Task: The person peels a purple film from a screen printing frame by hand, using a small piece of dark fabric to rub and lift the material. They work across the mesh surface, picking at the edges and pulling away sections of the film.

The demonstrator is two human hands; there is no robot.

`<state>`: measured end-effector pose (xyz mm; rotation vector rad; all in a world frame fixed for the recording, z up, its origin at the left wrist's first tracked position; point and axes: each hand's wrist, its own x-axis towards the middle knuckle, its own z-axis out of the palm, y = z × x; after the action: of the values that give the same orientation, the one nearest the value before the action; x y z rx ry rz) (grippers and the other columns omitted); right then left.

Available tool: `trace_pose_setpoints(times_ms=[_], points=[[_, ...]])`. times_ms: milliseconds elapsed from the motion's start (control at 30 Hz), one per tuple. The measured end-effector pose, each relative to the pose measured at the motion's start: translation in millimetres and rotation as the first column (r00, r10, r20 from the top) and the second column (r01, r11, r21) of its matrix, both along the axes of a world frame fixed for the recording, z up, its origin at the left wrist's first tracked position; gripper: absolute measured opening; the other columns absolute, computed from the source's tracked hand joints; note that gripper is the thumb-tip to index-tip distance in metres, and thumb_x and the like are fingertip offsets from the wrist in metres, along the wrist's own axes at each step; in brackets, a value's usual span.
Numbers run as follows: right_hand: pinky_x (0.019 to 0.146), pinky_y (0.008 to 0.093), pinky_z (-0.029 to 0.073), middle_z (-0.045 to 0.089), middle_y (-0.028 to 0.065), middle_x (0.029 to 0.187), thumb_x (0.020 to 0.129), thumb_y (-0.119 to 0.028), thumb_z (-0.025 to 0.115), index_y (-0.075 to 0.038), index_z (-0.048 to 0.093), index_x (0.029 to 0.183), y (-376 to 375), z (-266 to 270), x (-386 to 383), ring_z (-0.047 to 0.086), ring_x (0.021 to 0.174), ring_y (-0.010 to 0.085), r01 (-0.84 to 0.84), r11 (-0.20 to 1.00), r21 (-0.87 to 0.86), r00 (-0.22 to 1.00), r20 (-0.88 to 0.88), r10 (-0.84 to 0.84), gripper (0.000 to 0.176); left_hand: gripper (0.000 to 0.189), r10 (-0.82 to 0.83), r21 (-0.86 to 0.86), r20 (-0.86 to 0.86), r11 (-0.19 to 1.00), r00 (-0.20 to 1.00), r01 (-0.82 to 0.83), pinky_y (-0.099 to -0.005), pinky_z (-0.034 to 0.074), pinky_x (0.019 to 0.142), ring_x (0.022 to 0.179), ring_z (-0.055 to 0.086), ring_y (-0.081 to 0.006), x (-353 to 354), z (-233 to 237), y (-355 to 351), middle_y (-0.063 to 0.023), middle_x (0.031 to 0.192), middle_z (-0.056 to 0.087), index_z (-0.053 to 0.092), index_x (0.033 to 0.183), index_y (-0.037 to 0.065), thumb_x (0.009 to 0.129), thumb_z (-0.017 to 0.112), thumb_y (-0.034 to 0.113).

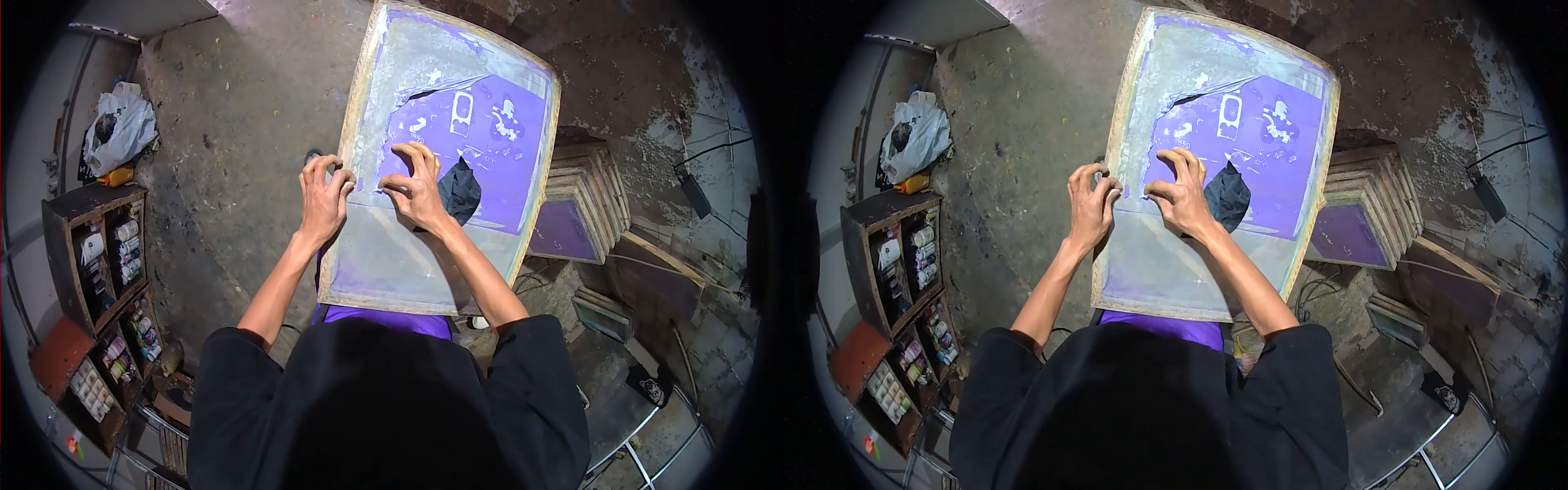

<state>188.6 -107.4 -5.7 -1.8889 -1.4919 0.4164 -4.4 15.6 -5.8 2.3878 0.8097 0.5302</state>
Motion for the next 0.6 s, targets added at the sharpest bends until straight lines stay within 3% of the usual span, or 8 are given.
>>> trace_pose_setpoints(times_ms=[200,300,600], points=[[0.115,0.0541,0.028,0.056,0.0124,0.142,0.069,-0.01,0.086,-0.02,0.081,0.09,1,1,0,0.039,0.141,0.0402,0.001,1.0,0.008,1.0,0.003,-0.002,0.023,0.017,0.077,0.041,0.003,0.996,0.997,-0.077,-0.0496,0.036,0.105,0.129,0.045,-0.0329,1,9,-26,-0.009,0.128,0.056,0.073,0.102,0.013,0.087,0.078,0.015],[0.115,0.0541,0.028,0.056,0.0125,0.142,0.07,-0.01,0.086,-0.02,0.081,0.09,0,0,0,0.039,0.141,0.0402,0.002,1.0,0.014,1.0,-0.002,-0.002,0.023,0.018,0.145,0.147,0.022,0.978,0.989,-0.147,-0.0496,0.036,0.104,0.127,0.047,-0.0324,6,2,-35,-0.0088,0.125,0.057,0.073,0.101,0.011,0.085,0.08,0.016],[0.114,0.0542,0.028,0.056,0.0127,0.142,0.07,-0.01,0.085,-0.02,0.081,0.09,0,-1,0,0.039,0.141,0.0403,0.008,1.0,0.025,1.0,-0.006,-0.008,0.022,0.02,0.116,0.182,-0.058,0.978,0.992,-0.103,-0.0486,0.036,0.105,0.131,0.047,-0.0297,13,-9,-32,-0.0085,0.127,0.057,0.069,0.101,0.005,0.086,0.078,0.014]])
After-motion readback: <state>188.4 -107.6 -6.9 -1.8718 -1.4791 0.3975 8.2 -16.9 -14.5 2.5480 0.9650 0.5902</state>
